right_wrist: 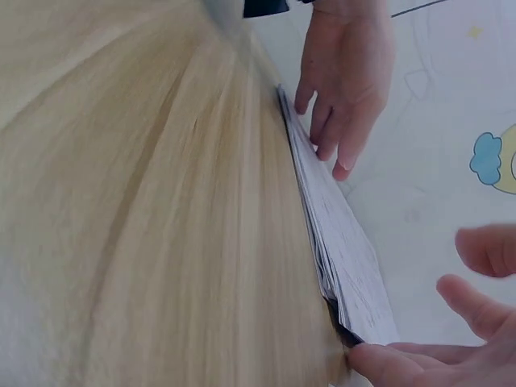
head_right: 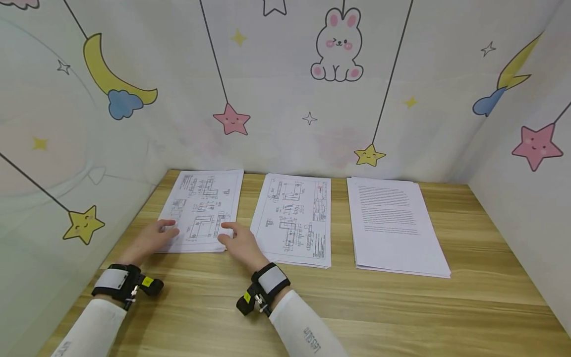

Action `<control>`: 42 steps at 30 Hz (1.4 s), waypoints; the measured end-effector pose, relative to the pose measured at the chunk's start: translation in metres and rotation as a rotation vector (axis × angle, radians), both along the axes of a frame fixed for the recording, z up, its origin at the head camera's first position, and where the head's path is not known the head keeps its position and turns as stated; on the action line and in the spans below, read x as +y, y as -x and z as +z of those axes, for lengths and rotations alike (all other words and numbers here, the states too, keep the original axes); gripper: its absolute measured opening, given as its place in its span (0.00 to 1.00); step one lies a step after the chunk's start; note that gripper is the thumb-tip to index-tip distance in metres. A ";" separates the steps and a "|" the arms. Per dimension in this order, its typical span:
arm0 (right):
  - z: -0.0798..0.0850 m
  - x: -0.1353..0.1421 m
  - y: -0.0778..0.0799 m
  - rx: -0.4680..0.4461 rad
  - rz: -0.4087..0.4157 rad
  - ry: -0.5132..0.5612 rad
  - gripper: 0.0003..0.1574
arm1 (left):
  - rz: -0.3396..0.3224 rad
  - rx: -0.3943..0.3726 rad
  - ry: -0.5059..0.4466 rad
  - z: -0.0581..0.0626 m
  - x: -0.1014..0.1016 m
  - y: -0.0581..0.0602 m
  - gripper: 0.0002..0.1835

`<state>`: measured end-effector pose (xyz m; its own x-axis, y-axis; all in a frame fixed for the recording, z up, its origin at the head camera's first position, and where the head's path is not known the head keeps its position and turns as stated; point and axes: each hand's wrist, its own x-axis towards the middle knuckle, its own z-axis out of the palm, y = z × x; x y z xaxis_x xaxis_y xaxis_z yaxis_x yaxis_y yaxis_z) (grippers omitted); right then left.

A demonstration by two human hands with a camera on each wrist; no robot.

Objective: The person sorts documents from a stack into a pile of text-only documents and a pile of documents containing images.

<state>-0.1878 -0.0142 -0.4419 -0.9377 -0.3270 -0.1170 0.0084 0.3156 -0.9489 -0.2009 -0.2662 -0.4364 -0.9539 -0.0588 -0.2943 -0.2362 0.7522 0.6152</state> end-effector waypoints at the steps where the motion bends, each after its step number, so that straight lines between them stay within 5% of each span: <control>1: 0.000 0.000 0.000 -0.026 -0.035 0.035 0.27 | 0.001 -0.001 0.001 0.000 0.001 0.000 0.33; 9: 0.002 0.001 0.002 -0.103 -0.187 0.164 0.23 | -0.013 -0.001 0.019 0.002 0.005 -0.002 0.32; 22: 0.002 0.000 0.003 -0.089 -0.308 0.127 0.21 | -0.026 0.023 0.013 0.003 0.009 -0.004 0.31; 34: -0.009 -0.003 0.013 -0.259 -0.279 0.238 0.43 | -0.053 0.060 0.017 0.006 0.010 -0.005 0.30; 42: -0.016 -0.006 0.021 -0.312 -0.266 0.275 0.36 | -0.031 0.089 -0.034 0.007 0.013 -0.004 0.30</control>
<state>-0.2092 -0.0202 -0.4578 -0.9270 -0.1389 -0.3485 0.3516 0.0024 -0.9362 -0.1968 -0.2527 -0.4294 -0.9775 -0.0206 -0.2101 -0.1569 0.7367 0.6578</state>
